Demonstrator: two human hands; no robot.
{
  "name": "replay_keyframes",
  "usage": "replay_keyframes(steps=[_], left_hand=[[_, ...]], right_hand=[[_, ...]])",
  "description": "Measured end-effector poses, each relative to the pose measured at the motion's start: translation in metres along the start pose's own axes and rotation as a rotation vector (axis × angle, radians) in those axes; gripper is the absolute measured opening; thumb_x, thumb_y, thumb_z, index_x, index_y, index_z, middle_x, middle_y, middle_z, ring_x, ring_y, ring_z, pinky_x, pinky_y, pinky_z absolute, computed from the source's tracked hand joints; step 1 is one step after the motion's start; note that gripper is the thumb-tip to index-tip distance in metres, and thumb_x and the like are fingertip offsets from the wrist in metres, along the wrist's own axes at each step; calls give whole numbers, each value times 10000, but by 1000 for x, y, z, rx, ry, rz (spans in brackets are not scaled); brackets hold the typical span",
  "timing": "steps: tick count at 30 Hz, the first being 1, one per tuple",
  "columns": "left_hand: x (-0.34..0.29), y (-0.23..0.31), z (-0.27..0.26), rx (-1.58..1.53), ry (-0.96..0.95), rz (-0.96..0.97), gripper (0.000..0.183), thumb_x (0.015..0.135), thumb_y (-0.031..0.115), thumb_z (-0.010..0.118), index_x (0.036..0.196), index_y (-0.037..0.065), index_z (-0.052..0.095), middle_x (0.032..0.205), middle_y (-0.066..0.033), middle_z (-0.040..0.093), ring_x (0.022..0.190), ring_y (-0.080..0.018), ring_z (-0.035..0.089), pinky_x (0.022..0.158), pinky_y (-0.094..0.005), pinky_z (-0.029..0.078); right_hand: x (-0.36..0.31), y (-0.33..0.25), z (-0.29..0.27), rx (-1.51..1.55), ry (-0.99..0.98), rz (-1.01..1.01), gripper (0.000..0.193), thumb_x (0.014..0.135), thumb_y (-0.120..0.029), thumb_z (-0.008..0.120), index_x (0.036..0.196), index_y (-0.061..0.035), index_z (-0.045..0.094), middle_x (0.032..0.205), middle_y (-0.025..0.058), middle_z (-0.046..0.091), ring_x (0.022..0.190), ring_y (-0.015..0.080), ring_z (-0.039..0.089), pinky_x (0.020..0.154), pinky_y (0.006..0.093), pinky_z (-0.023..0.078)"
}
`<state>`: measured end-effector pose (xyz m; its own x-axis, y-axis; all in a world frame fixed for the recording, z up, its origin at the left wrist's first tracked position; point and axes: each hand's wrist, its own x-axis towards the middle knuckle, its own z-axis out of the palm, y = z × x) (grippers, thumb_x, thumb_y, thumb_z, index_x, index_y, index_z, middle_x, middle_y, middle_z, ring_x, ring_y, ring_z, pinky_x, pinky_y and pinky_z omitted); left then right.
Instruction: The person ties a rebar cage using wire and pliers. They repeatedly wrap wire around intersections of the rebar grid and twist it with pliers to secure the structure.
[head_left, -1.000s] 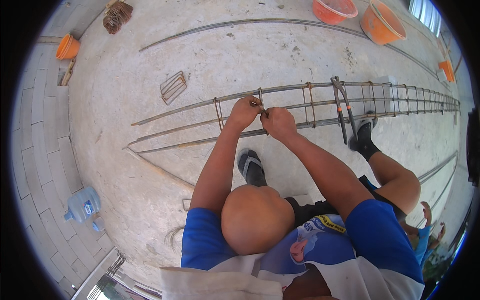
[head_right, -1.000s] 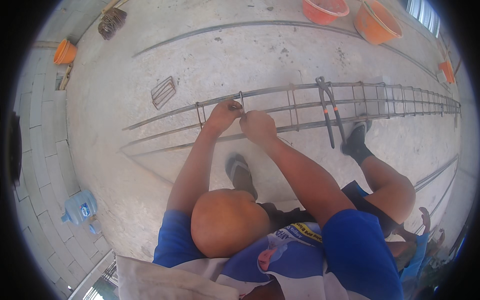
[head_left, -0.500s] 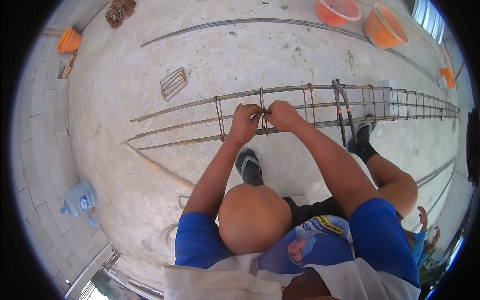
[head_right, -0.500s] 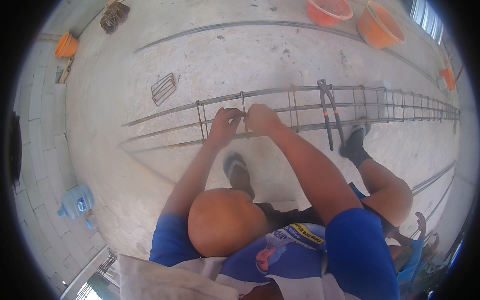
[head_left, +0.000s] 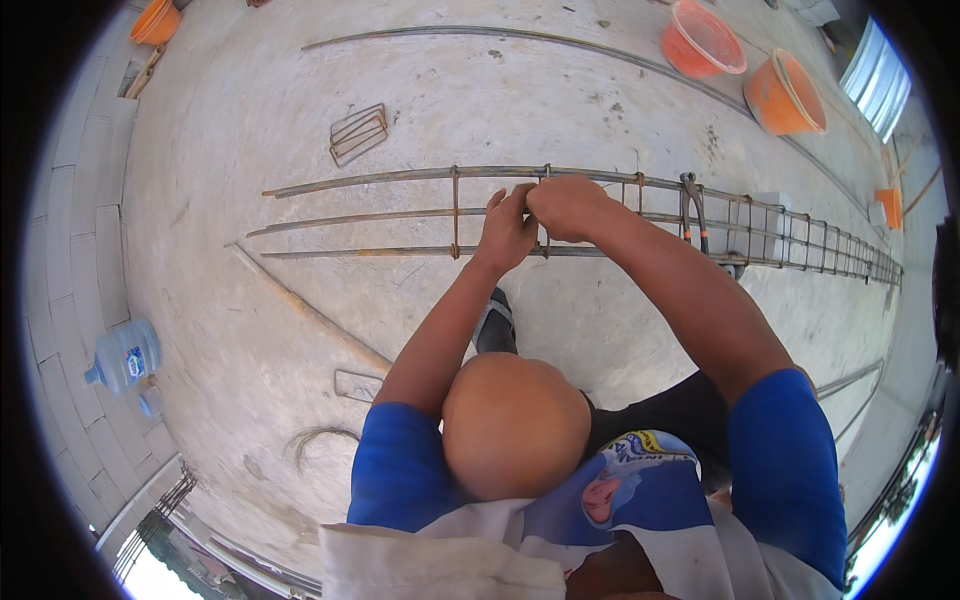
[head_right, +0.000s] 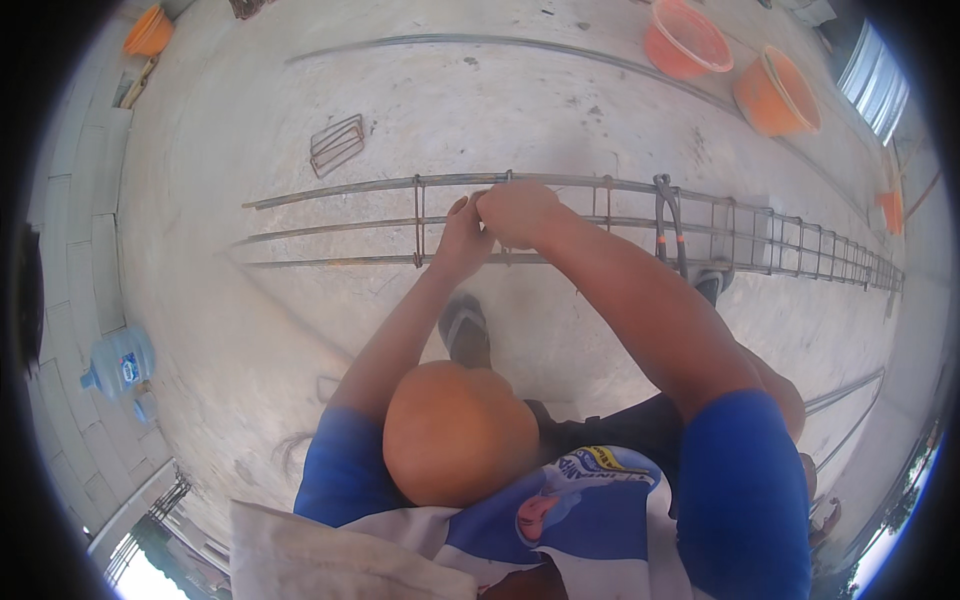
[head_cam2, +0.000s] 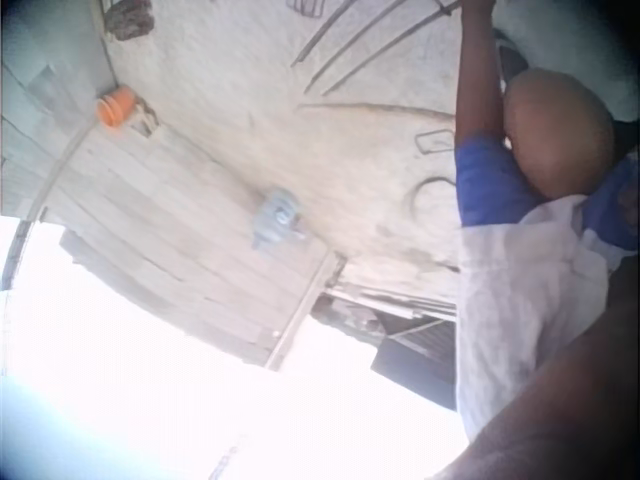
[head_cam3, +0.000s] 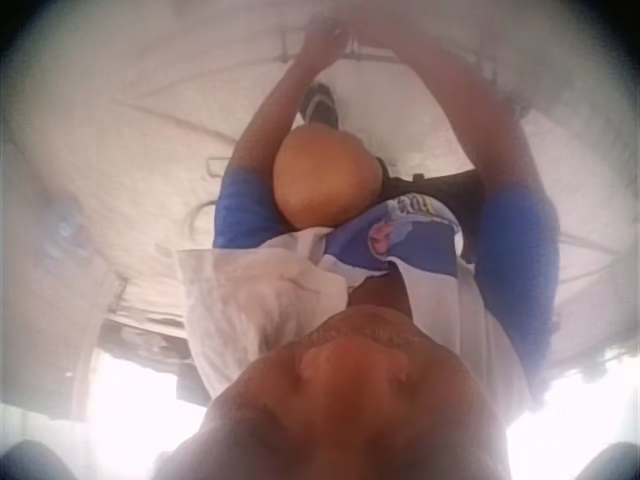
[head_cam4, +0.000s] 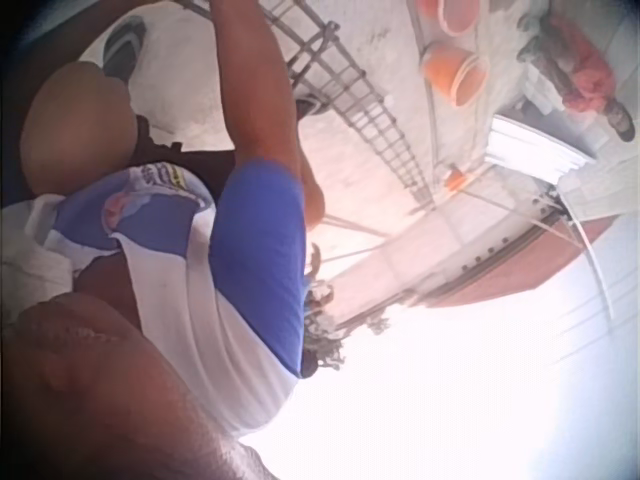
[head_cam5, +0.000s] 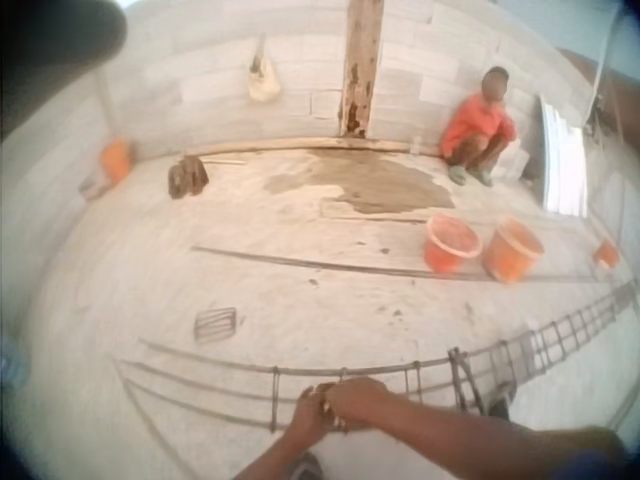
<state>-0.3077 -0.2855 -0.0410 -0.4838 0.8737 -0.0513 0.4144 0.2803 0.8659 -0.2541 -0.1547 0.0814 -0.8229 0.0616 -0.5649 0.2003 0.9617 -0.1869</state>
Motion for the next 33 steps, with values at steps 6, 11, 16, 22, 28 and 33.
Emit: replay_keyframes(steps=[6,11,16,22,28,33], left_hand=[[7,15,-1,-82,98,22,504,784,91,687,1200,23,411,966,-108,717,1007,-356,619,989,-450,397],[4,16,-4,-41,70,-66,462,779,99,696,1159,37,440,955,-101,723,1002,-352,631,960,-437,404],[8,14,2,-18,94,10,327,792,139,709,1050,44,533,912,-97,720,942,-308,661,976,-433,384],[4,16,6,48,104,24,167,880,221,666,902,63,613,835,-83,686,824,-266,650,1005,-483,347],[16,19,13,85,176,40,233,892,214,640,780,10,624,780,-151,629,758,-344,596,821,-444,431],[13,14,1,58,119,-126,332,900,270,599,787,-42,625,864,-215,638,821,-384,600,741,-433,457]], right_hand=[[23,44,12,71,113,165,186,831,-125,577,930,-48,714,946,163,704,872,327,691,759,427,551],[-3,17,43,94,35,163,180,816,-125,573,855,1,695,844,194,692,811,340,690,693,436,550],[3,24,25,977,-30,486,257,838,-160,532,841,43,689,648,183,630,536,337,619,549,420,513],[-45,67,5,285,776,269,418,892,-332,590,1169,-22,634,1048,231,620,967,375,623,834,442,503],[-171,157,90,252,163,945,798,772,-520,709,1322,9,477,1207,273,525,1116,412,572,927,485,483],[-181,111,118,368,224,916,771,758,-422,763,1302,18,440,1258,238,472,1105,427,581,888,509,498]])
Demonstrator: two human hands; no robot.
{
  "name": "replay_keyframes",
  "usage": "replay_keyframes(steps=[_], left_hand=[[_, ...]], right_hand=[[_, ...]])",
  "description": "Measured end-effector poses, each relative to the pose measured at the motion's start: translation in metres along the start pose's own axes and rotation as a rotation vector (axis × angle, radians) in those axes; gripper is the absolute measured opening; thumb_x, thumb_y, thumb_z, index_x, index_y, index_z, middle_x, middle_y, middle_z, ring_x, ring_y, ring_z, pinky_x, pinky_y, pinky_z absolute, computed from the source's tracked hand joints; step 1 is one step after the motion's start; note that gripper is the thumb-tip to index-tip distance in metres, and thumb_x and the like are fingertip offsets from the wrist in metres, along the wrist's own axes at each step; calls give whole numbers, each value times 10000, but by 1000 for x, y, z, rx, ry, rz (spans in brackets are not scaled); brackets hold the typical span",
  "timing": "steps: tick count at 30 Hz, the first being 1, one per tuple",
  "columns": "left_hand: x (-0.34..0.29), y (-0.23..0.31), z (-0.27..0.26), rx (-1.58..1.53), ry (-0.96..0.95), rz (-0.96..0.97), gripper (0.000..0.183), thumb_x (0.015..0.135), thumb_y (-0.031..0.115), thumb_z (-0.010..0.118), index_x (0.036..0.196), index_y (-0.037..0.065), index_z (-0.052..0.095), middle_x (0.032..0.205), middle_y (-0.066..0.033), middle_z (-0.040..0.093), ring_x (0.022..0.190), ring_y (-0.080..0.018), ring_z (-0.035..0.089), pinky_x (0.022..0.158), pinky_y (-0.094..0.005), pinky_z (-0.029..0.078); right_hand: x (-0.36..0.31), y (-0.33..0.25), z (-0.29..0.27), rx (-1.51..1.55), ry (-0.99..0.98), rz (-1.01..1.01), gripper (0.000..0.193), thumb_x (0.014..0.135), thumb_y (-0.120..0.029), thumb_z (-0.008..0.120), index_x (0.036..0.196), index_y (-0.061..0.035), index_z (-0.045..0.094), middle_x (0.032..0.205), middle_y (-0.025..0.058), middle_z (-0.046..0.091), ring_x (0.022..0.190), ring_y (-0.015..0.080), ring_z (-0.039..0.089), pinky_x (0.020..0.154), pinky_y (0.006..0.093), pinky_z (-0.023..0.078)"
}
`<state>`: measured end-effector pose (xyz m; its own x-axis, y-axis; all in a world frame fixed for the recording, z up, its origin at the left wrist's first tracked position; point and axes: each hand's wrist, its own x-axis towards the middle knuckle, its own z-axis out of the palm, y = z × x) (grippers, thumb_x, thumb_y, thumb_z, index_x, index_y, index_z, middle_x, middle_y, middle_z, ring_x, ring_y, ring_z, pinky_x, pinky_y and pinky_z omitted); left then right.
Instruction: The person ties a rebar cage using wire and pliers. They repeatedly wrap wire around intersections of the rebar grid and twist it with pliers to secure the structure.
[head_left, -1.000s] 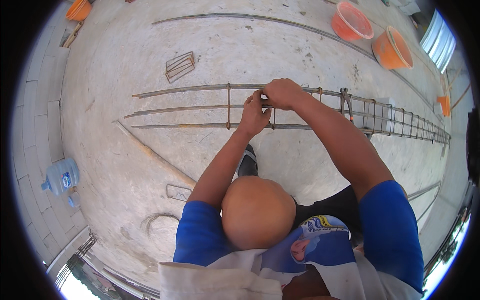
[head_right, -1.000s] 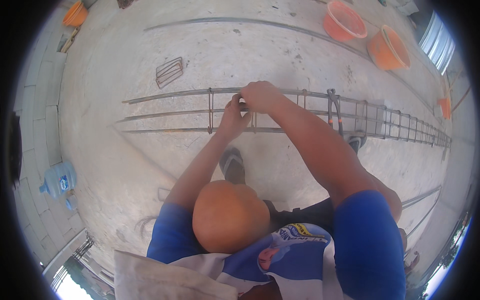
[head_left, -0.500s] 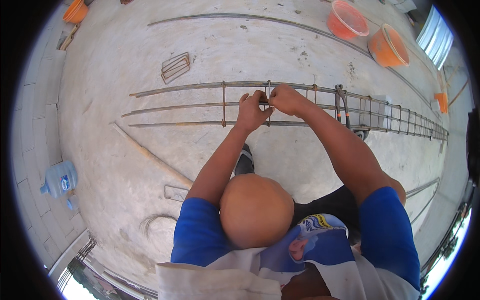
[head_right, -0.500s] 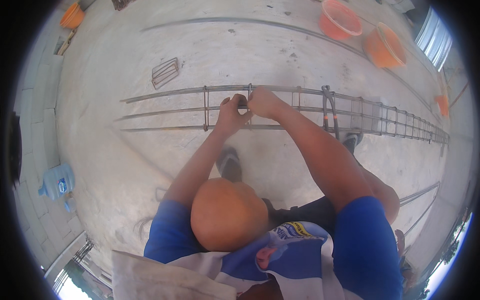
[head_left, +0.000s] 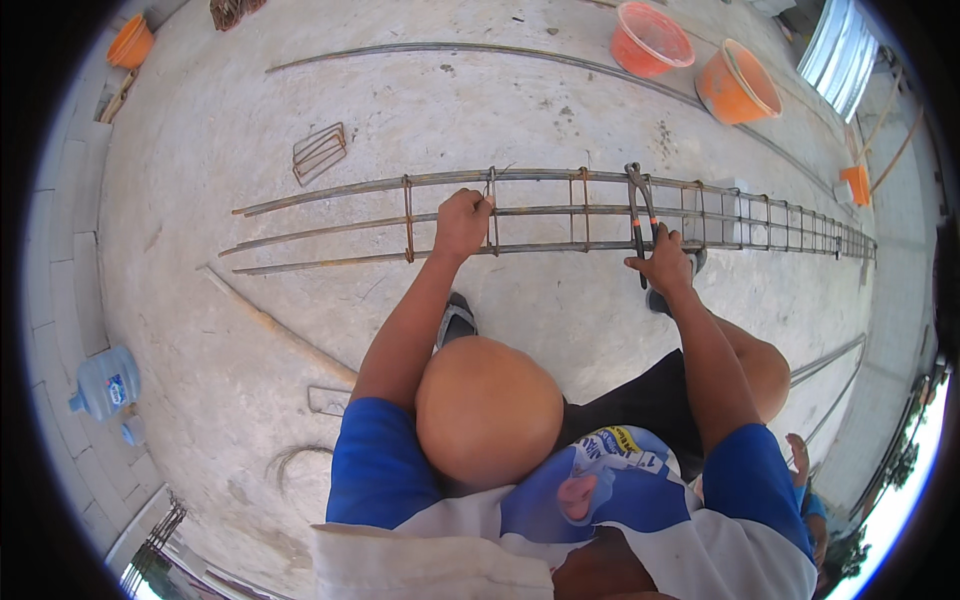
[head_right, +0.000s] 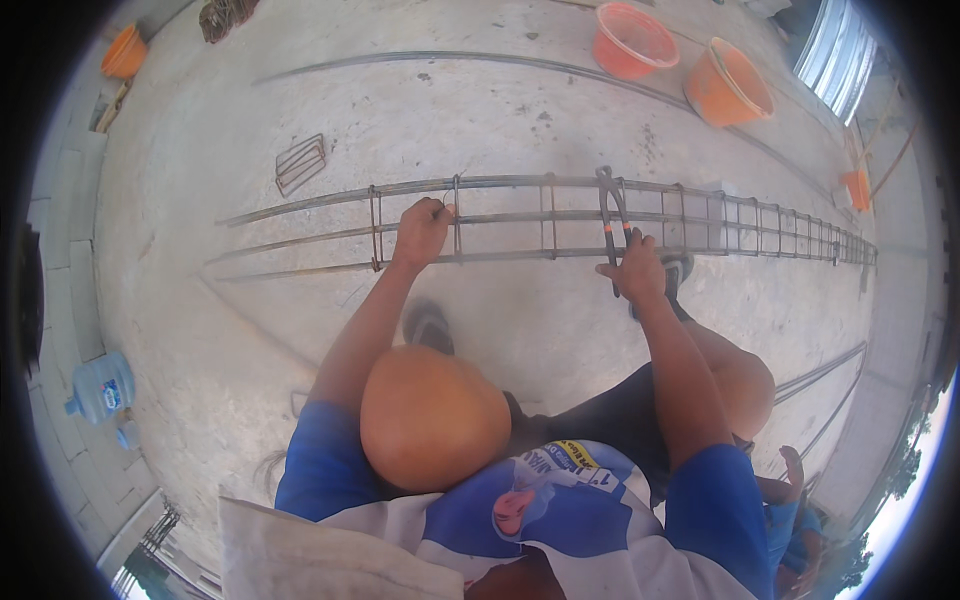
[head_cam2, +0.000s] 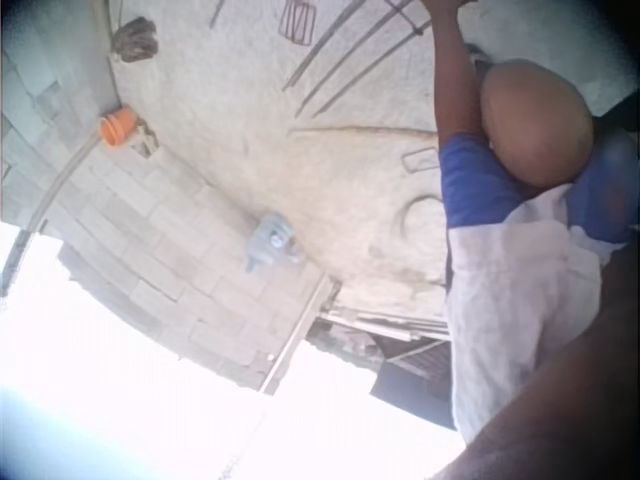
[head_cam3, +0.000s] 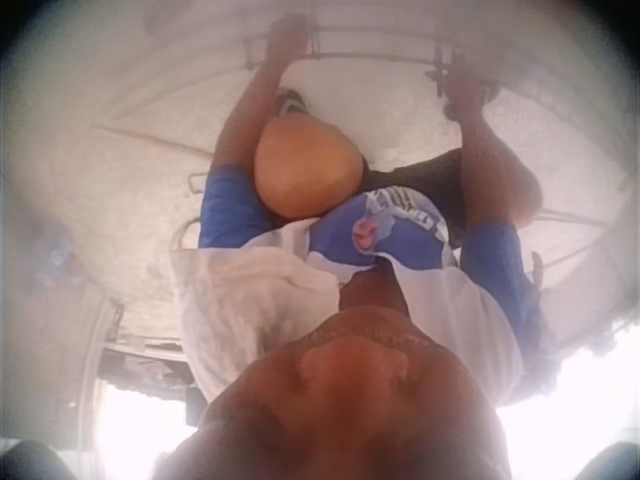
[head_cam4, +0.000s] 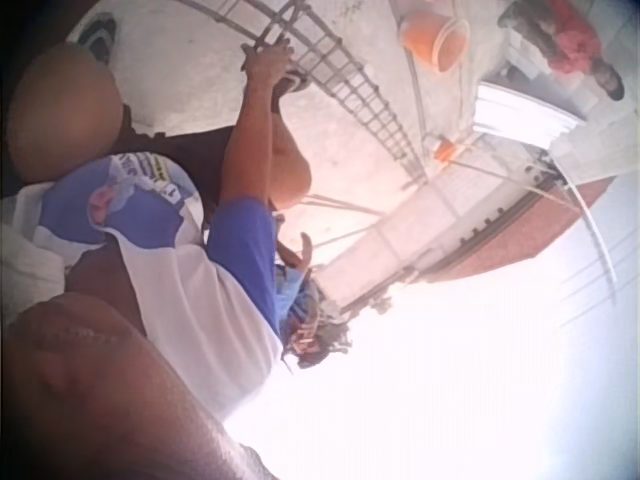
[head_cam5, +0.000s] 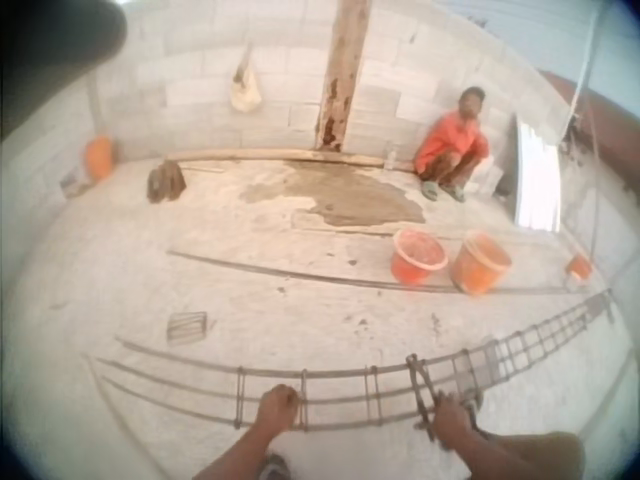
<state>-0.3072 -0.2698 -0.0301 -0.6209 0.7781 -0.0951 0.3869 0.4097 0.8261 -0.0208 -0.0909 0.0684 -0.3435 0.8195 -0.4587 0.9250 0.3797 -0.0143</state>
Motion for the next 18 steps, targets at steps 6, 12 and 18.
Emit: replay_keyframes(steps=[6,12,18], left_hand=[[13,22,-1,-20,11,28,374,881,292,570,718,-40,624,703,-249,602,683,-420,595,655,-475,469],[13,22,-14,-149,58,-119,391,891,281,533,751,-75,613,713,-279,596,699,-446,590,656,-476,456],[9,9,-21,-319,-91,-152,416,922,333,535,732,-33,591,646,-94,569,642,-188,502,636,-362,416]], right_hand=[[44,51,14,568,-75,134,354,831,-222,624,1081,14,542,787,141,643,789,341,678,654,433,516],[-13,-24,-74,821,-362,-54,391,863,-190,581,1226,-50,540,789,104,634,649,239,662,571,362,480],[-19,-98,-81,-478,-73,-464,665,829,-48,564,1453,-201,395,1318,209,517,1204,360,525,945,516,473]])
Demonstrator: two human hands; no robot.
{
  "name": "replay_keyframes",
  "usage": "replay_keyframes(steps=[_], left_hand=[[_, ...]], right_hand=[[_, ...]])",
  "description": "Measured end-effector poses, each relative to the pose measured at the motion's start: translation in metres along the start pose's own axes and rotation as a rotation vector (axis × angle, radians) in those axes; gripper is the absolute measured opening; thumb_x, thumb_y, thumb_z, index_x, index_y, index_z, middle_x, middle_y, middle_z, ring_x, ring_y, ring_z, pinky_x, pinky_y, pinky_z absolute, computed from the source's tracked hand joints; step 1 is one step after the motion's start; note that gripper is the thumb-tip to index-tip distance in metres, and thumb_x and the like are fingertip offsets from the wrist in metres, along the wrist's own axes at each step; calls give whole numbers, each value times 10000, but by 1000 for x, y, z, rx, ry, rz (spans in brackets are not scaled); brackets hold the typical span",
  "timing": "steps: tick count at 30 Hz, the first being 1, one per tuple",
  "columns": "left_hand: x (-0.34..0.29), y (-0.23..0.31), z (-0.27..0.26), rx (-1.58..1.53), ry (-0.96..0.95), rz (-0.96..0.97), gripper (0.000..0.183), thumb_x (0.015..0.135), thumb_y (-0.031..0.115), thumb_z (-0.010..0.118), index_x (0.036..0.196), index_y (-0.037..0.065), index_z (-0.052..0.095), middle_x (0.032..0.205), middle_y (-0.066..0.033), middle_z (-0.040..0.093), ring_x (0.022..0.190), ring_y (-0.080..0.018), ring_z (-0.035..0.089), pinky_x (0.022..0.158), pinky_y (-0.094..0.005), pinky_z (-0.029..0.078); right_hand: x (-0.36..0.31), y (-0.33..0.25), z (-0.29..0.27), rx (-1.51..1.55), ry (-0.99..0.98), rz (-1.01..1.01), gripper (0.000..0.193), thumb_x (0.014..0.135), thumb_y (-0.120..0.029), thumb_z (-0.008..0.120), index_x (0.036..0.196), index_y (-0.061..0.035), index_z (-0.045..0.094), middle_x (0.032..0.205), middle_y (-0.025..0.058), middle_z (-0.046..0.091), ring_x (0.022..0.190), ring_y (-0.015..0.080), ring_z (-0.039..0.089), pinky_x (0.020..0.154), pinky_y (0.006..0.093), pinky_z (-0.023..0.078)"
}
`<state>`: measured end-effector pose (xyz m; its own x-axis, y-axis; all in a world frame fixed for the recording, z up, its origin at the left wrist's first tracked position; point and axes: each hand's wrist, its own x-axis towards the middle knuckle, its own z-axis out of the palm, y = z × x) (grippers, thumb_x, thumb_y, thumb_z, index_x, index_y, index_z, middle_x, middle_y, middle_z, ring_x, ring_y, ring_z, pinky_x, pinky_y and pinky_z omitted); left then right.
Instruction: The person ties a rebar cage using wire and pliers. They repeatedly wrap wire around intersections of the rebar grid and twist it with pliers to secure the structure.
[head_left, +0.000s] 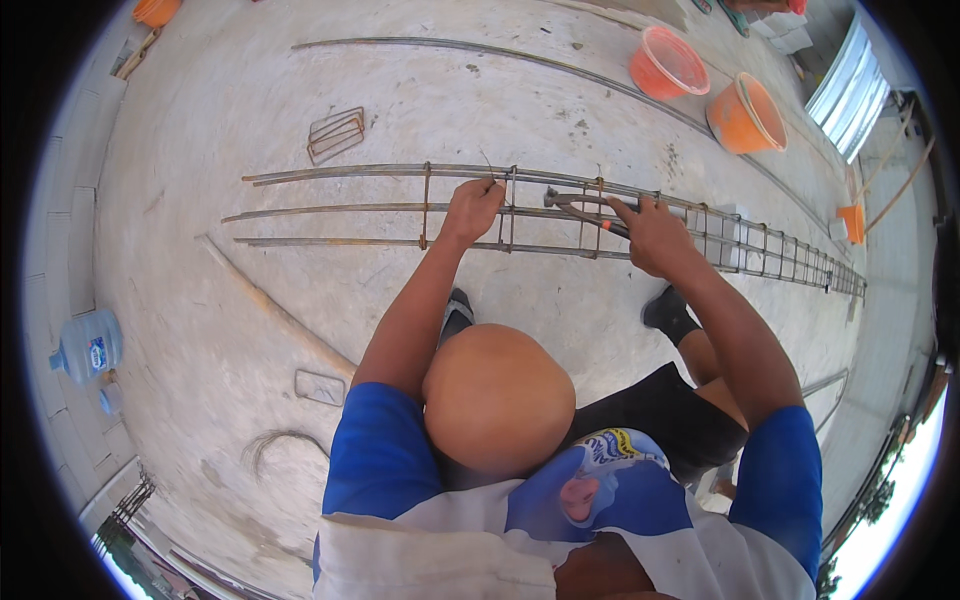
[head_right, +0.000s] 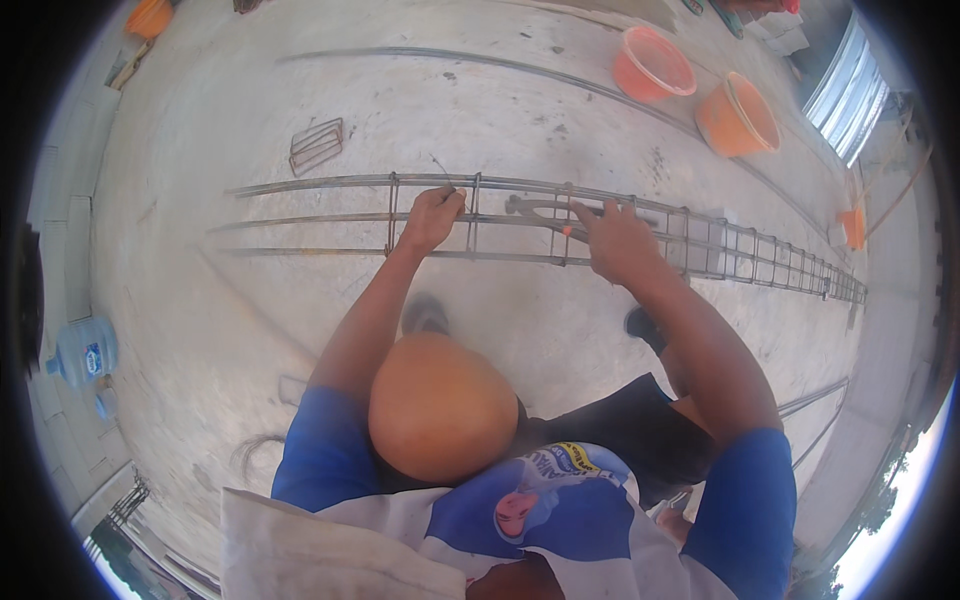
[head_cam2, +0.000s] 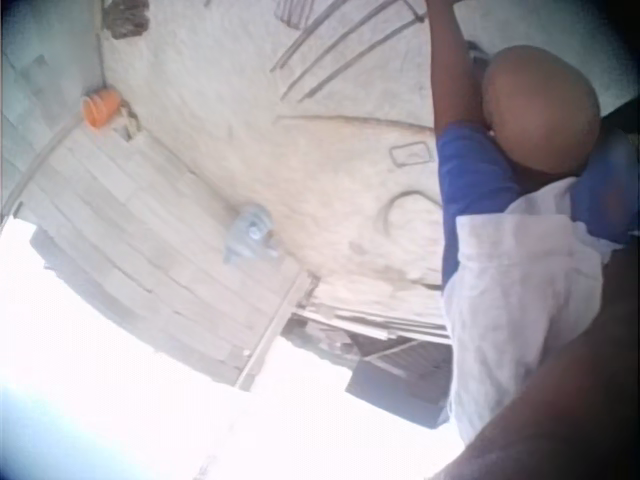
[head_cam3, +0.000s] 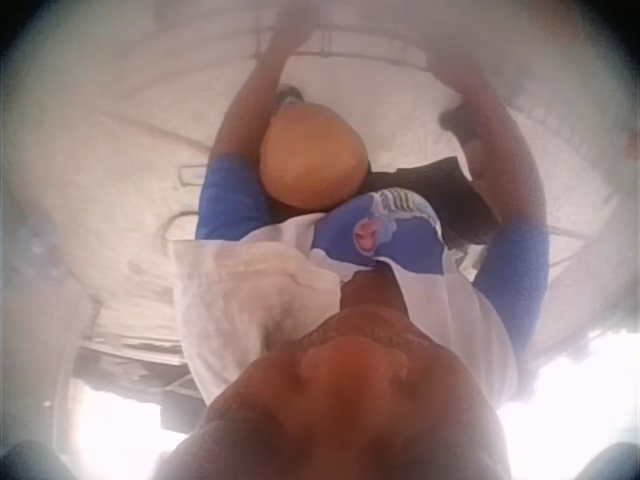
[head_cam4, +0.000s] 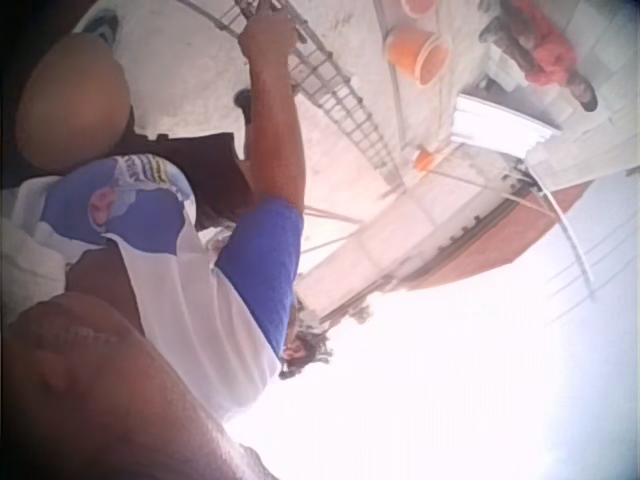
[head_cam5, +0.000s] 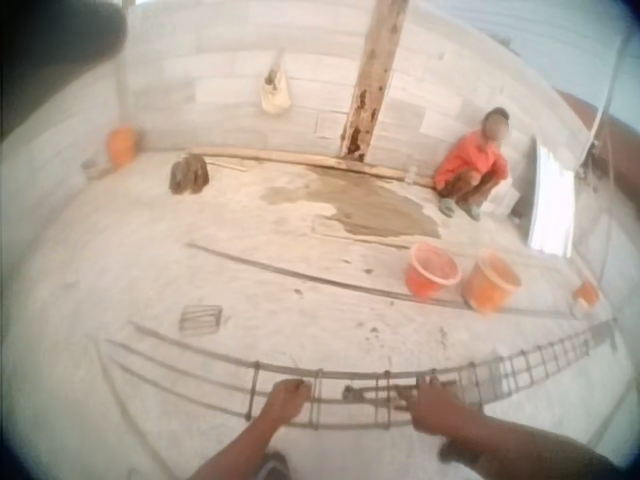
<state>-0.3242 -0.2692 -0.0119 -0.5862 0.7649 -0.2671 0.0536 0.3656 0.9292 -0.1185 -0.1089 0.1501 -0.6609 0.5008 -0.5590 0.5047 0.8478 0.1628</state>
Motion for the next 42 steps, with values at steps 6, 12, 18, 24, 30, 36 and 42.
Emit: replay_keyframes(steps=[6,12,18,24,30,36,42], left_hand=[[-1,4,-3,-51,-74,-28,417,927,339,552,778,-43,623,693,-100,598,694,-173,528,681,-334,434],[-2,-3,-3,-67,-65,31,427,925,345,561,810,-60,629,689,-170,598,649,-239,542,652,-383,441],[-4,-3,-4,-19,-58,81,407,925,331,565,822,-57,629,725,-206,603,680,-316,565,664,-411,444],[-8,1,1,44,4,213,347,906,276,586,800,-51,631,757,-252,594,738,-387,596,681,-446,451],[-8,-3,5,174,105,320,255,833,246,660,913,4,655,838,-185,627,848,-366,592,785,-431,469],[-47,41,29,286,329,741,423,753,222,736,1093,30,573,966,-153,631,927,-346,602,831,-447,483],[-18,54,70,97,121,526,444,728,216,760,1053,13,535,944,-188,630,891,-382,628,779,-452,505]], right_hand=[[33,-28,-20,-364,293,-255,621,875,-104,591,1456,-215,400,1459,175,385,1406,383,290,1076,638,288],[35,-51,-28,-453,466,-345,484,901,-328,607,1333,-125,523,1385,181,411,1379,378,288,1065,617,275],[35,-74,-38,-722,438,-306,442,875,-294,601,1263,-84,584,1193,181,555,1232,363,463,1027,609,315],[35,-92,-72,-950,218,-308,280,854,-242,607,1047,-78,726,973,165,652,992,360,624,870,589,464],[50,-103,-88,-621,-169,-213,240,864,-215,619,1000,-61,743,915,147,714,896,327,697,705,496,544],[56,-101,-118,-262,-563,-107,245,874,-190,613,1055,-63,718,896,147,706,734,239,706,650,387,555],[62,-96,-126,49,-724,111,304,845,-236,654,1075,-40,685,874,157,697,749,271,699,626,403,544]])
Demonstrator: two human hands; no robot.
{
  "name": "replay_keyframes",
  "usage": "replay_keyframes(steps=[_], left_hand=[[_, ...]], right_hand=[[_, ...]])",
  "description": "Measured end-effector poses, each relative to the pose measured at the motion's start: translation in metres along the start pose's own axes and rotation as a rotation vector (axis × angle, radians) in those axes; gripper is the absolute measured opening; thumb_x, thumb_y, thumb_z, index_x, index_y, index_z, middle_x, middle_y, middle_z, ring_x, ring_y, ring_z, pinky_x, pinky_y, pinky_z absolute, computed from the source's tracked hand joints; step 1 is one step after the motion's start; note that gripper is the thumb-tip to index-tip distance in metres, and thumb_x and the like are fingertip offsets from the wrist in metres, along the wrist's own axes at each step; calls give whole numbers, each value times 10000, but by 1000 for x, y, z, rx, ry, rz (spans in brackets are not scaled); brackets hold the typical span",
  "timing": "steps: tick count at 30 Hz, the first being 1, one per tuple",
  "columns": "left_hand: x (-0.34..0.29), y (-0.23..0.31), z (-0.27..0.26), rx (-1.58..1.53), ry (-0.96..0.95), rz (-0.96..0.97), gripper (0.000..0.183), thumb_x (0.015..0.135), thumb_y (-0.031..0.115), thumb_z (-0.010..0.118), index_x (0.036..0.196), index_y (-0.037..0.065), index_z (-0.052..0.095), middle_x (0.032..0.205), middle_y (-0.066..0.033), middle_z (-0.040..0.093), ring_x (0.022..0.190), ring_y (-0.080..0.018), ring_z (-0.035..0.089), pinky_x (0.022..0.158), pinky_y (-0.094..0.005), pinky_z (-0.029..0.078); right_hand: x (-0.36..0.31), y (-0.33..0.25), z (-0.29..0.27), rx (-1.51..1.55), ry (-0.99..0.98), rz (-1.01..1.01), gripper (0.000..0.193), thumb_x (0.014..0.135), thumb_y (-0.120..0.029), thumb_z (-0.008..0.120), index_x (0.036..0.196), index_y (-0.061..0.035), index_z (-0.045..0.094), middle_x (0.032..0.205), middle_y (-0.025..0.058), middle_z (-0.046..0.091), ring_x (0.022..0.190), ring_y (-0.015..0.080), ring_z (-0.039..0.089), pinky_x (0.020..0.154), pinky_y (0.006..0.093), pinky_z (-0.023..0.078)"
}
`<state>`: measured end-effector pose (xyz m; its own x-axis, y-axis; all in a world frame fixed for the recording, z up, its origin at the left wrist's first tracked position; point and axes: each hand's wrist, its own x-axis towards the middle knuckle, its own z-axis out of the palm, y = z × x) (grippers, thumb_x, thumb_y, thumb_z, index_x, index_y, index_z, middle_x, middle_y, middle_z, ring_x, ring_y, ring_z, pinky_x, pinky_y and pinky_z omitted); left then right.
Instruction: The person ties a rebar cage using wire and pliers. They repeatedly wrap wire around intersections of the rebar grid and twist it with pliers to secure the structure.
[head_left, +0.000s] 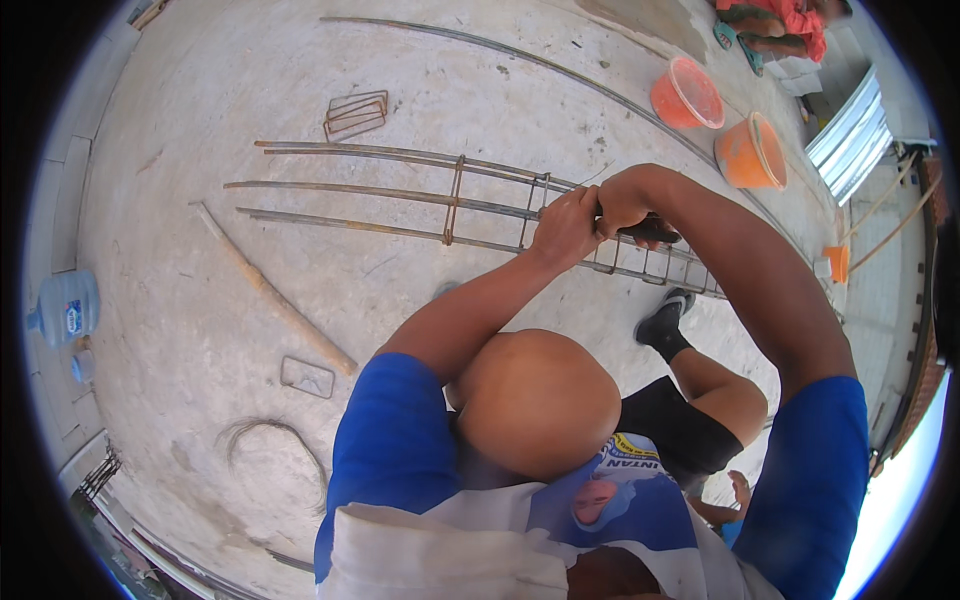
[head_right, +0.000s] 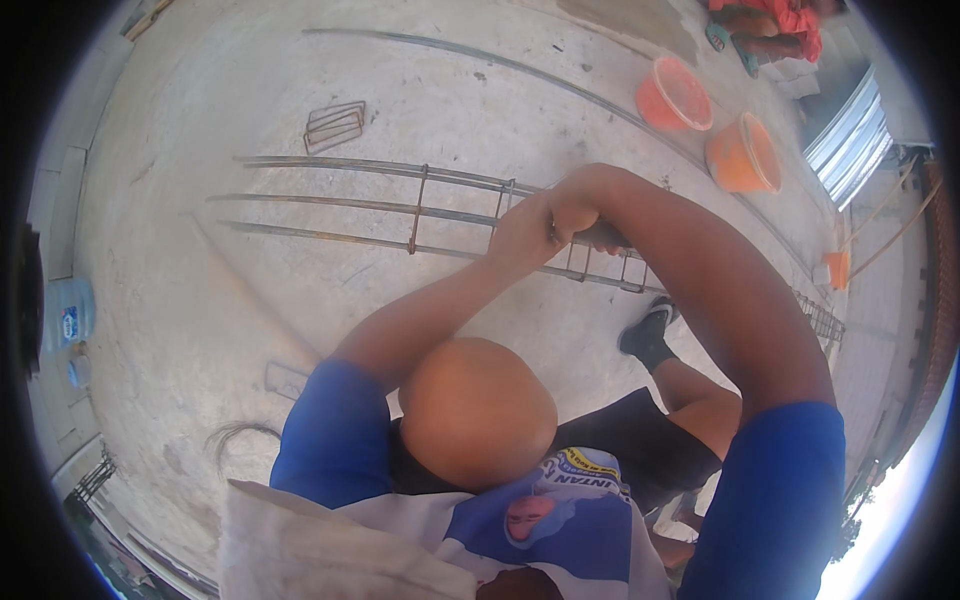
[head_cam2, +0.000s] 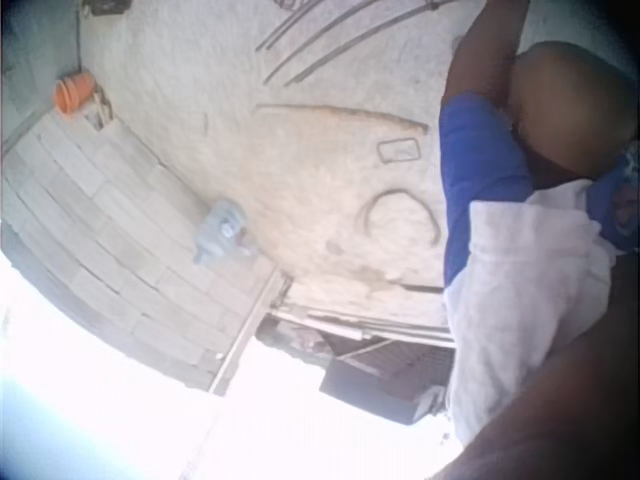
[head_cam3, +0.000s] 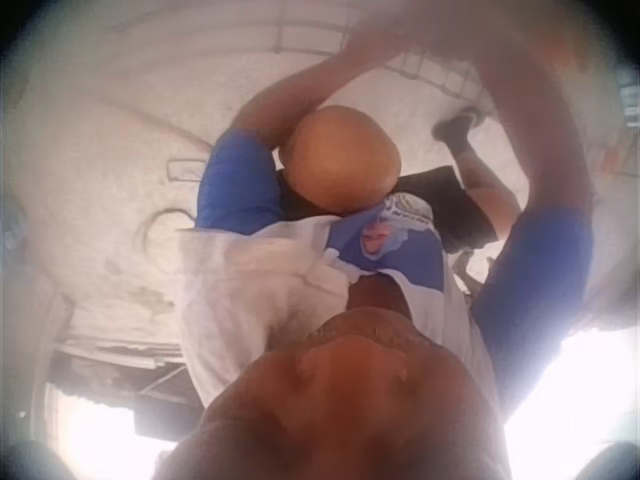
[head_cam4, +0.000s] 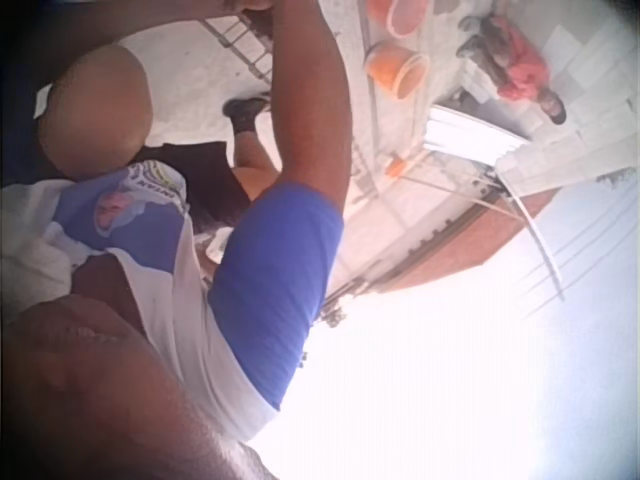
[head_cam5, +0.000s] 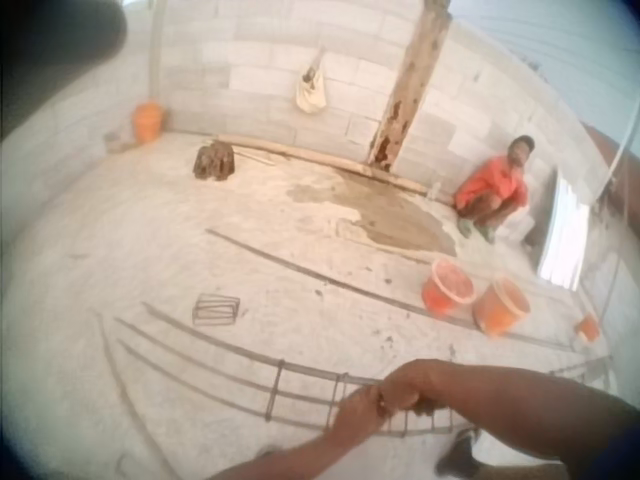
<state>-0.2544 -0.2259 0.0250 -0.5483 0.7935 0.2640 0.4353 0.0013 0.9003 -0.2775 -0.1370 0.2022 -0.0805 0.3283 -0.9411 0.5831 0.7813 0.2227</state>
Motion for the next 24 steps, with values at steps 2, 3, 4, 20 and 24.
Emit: replay_keyframes(steps=[2,3,4,20,24], left_hand=[[4,-3,1,17,-15,-56,420,730,193,755,1036,12,530,935,-196,632,863,-402,627,762,-456,508],[9,-3,-8,15,-51,-125,410,731,180,751,1031,11,527,935,-197,632,850,-411,626,757,-461,508],[12,-1,-13,2,-96,-192,400,732,166,746,1026,10,525,934,-199,633,836,-420,624,751,-466,508],[4,31,-16,-144,-120,-134,413,686,214,759,1006,15,588,892,-189,663,875,-369,647,757,-442,521],[-5,18,-2,-121,-8,57,393,667,200,764,964,14,585,881,-202,659,854,-377,647,739,-443,525]], right_hand=[[11,8,21,-444,315,-157,317,845,-229,661,1096,-36,648,802,128,679,754,258,688,666,422,543],[15,7,29,-675,471,-248,326,845,-225,664,1107,-34,629,766,113,670,757,251,682,686,431,542],[7,6,39,-916,706,-236,318,840,-235,656,1089,-39,646,803,141,677,806,262,684,669,449,544],[-16,0,24,-27,91,-37,225,835,-111,546,908,94,601,782,171,656,581,269,664,453,410,558],[-21,0,34,17,148,-70,247,823,-114,568,953,90,619,800,184,666,568,268,663,441,409,549]])
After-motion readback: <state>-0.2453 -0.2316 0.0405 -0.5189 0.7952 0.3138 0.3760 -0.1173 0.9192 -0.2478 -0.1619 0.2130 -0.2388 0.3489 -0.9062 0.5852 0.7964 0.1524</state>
